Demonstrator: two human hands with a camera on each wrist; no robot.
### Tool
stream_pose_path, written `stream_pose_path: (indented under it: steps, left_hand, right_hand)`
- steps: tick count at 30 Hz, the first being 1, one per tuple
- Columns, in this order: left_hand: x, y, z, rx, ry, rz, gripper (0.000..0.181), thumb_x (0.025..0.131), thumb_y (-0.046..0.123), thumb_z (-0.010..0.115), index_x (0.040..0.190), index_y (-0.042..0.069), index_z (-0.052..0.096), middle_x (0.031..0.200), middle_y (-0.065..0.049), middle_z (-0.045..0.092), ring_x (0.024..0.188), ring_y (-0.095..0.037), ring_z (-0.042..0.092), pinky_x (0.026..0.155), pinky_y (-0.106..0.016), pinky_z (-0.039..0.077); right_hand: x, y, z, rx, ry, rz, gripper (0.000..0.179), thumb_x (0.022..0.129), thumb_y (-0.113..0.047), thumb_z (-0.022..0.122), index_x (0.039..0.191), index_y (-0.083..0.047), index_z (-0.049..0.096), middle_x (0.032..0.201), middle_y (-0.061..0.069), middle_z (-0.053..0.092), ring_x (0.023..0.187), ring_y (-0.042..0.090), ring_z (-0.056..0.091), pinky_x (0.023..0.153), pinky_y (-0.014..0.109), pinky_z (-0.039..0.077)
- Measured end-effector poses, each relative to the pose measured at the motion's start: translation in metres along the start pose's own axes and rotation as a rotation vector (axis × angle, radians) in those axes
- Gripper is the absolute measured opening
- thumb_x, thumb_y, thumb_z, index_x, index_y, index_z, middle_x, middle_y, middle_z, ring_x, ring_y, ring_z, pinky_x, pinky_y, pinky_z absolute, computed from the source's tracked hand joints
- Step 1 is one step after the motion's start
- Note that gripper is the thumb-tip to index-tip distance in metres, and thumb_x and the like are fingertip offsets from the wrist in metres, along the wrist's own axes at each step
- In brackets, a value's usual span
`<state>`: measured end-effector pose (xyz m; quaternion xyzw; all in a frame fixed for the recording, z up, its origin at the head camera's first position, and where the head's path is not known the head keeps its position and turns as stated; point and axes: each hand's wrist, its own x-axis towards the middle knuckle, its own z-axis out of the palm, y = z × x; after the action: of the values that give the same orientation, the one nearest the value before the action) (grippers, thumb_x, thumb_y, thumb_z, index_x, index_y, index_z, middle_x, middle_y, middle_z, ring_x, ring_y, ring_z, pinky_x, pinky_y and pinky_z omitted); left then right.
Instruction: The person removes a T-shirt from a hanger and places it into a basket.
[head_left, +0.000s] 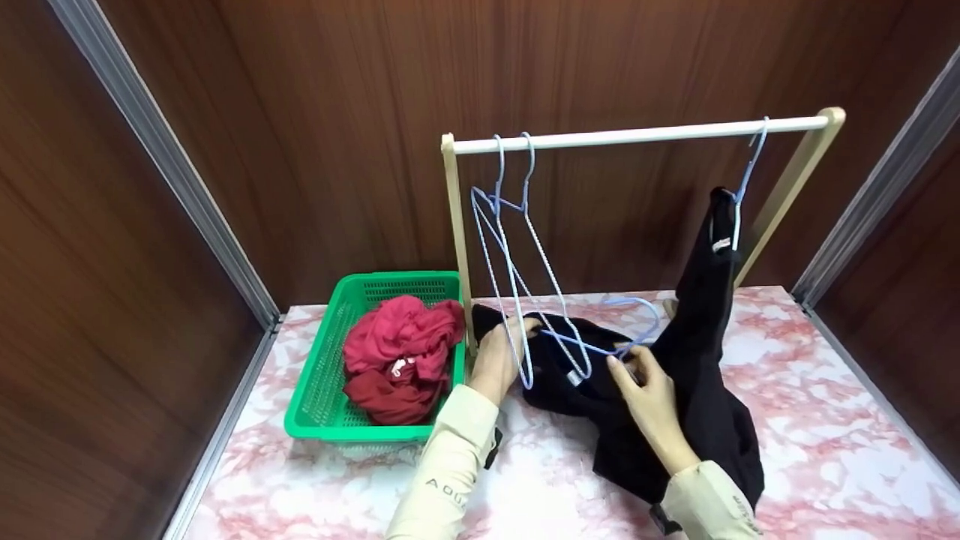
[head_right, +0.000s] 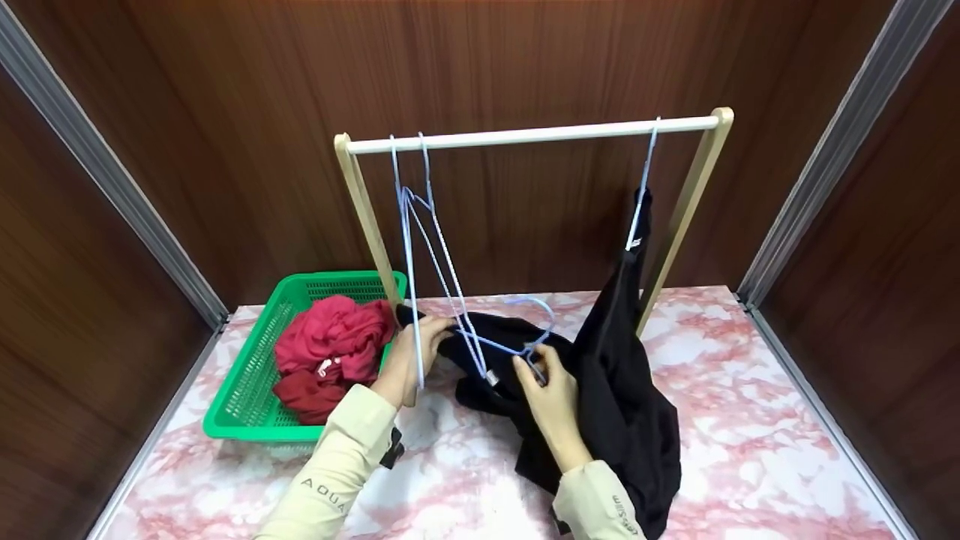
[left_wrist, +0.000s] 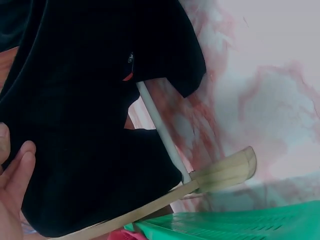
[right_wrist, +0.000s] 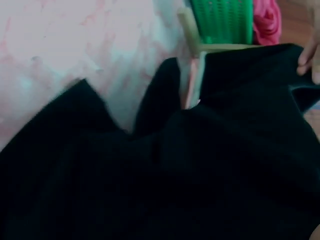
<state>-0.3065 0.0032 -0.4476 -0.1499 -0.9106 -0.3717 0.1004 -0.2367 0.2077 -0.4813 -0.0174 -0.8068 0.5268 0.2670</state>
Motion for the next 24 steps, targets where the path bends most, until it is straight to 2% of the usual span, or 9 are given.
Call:
stream_pose_path:
  steps: [1, 2, 5, 9, 11, 14, 16, 21, 24]
  left_hand:
    - [0.000, -0.001, 0.000, 0.028, -0.002, 0.041, 0.031, 0.095, 0.021, 0.045, 0.115, 0.023, 0.068, 0.112, 0.001, 0.072, 0.105, -0.022, 0.067, 0.087, -0.031, 0.053]
    - [0.000, -0.002, -0.001, 0.013, -0.006, 0.049, 0.032, 0.095, 0.019, 0.045, 0.117, 0.022, 0.068, 0.113, 0.000, 0.072, 0.107, -0.022, 0.066, 0.089, -0.031, 0.052]
    - [0.000, -0.006, -0.003, 0.090, -0.004, 0.137, 0.038, 0.092, 0.007, 0.047, 0.122, 0.018, 0.066, 0.118, -0.004, 0.070, 0.109, -0.024, 0.066, 0.092, -0.033, 0.052]
    - [0.001, -0.011, -0.006, 0.130, 0.004, 0.156, 0.038, 0.090, 0.003, 0.050, 0.121, 0.018, 0.067, 0.115, -0.008, 0.070, 0.103, -0.027, 0.068, 0.086, -0.035, 0.054]
    - [0.002, -0.014, -0.007, 0.123, 0.033, 0.162, 0.031, 0.092, 0.004, 0.051, 0.114, 0.015, 0.070, 0.109, -0.010, 0.072, 0.098, -0.027, 0.070, 0.081, -0.036, 0.055]
    - [0.004, -0.019, -0.008, 0.052, 0.106, 0.137, 0.022, 0.092, 0.004, 0.054, 0.105, 0.009, 0.070, 0.098, -0.012, 0.074, 0.091, -0.028, 0.071, 0.078, -0.039, 0.055]
    - [0.005, -0.021, -0.008, -0.005, 0.146, 0.099, 0.015, 0.093, 0.007, 0.055, 0.100, 0.007, 0.068, 0.094, -0.014, 0.074, 0.089, -0.030, 0.071, 0.078, -0.041, 0.055]
    - [0.005, -0.024, -0.009, -0.019, 0.186, 0.035, 0.011, 0.095, 0.014, 0.054, 0.097, 0.008, 0.063, 0.093, -0.018, 0.072, 0.090, -0.035, 0.069, 0.076, -0.046, 0.053]
    - [0.004, -0.025, -0.009, -0.005, 0.225, 0.011, 0.011, 0.095, 0.015, 0.054, 0.097, 0.008, 0.062, 0.095, -0.018, 0.072, 0.092, -0.036, 0.069, 0.074, -0.047, 0.052]
  right_hand:
    - [0.000, -0.002, 0.000, -0.033, -0.003, -0.038, 0.019, 0.090, -0.012, 0.064, 0.108, -0.007, 0.067, 0.061, -0.011, 0.047, 0.053, -0.002, 0.043, 0.056, 0.014, 0.037]
    - [0.000, -0.004, 0.001, -0.058, -0.013, -0.074, 0.020, 0.091, -0.012, 0.063, 0.111, -0.009, 0.067, 0.062, -0.008, 0.049, 0.055, -0.001, 0.043, 0.057, 0.015, 0.036]
    - [0.000, -0.009, 0.002, -0.120, -0.053, -0.179, 0.024, 0.092, -0.008, 0.059, 0.114, -0.011, 0.069, 0.077, 0.003, 0.068, 0.069, -0.003, 0.053, 0.066, 0.011, 0.039]
    - [0.000, -0.012, 0.004, -0.161, -0.079, -0.258, 0.020, 0.092, -0.006, 0.059, 0.106, -0.010, 0.073, 0.095, 0.007, 0.074, 0.074, -0.008, 0.053, 0.067, 0.008, 0.039]
    - [0.001, -0.013, 0.004, -0.152, -0.072, -0.269, 0.018, 0.092, -0.006, 0.059, 0.102, -0.009, 0.073, 0.083, 0.007, 0.073, 0.065, -0.007, 0.046, 0.061, 0.011, 0.036]
    - [0.002, -0.010, 0.002, -0.147, -0.053, -0.260, 0.015, 0.092, -0.006, 0.057, 0.098, -0.006, 0.072, 0.067, 0.005, 0.065, 0.063, -0.009, 0.047, 0.060, 0.013, 0.038]
    - [0.003, -0.008, 0.001, -0.161, -0.049, -0.242, 0.015, 0.093, -0.006, 0.055, 0.096, -0.004, 0.070, 0.064, 0.003, 0.056, 0.061, -0.004, 0.043, 0.060, 0.016, 0.037]
    - [0.004, 0.000, -0.002, -0.267, -0.025, -0.242, 0.016, 0.094, -0.005, 0.052, 0.093, 0.001, 0.067, 0.083, 0.010, 0.057, 0.078, 0.020, 0.058, 0.073, 0.034, 0.044]
    - [0.005, 0.004, -0.005, -0.288, -0.001, -0.273, 0.016, 0.093, -0.001, 0.051, 0.090, 0.005, 0.065, 0.089, 0.017, 0.058, 0.086, 0.035, 0.059, 0.078, 0.043, 0.045]
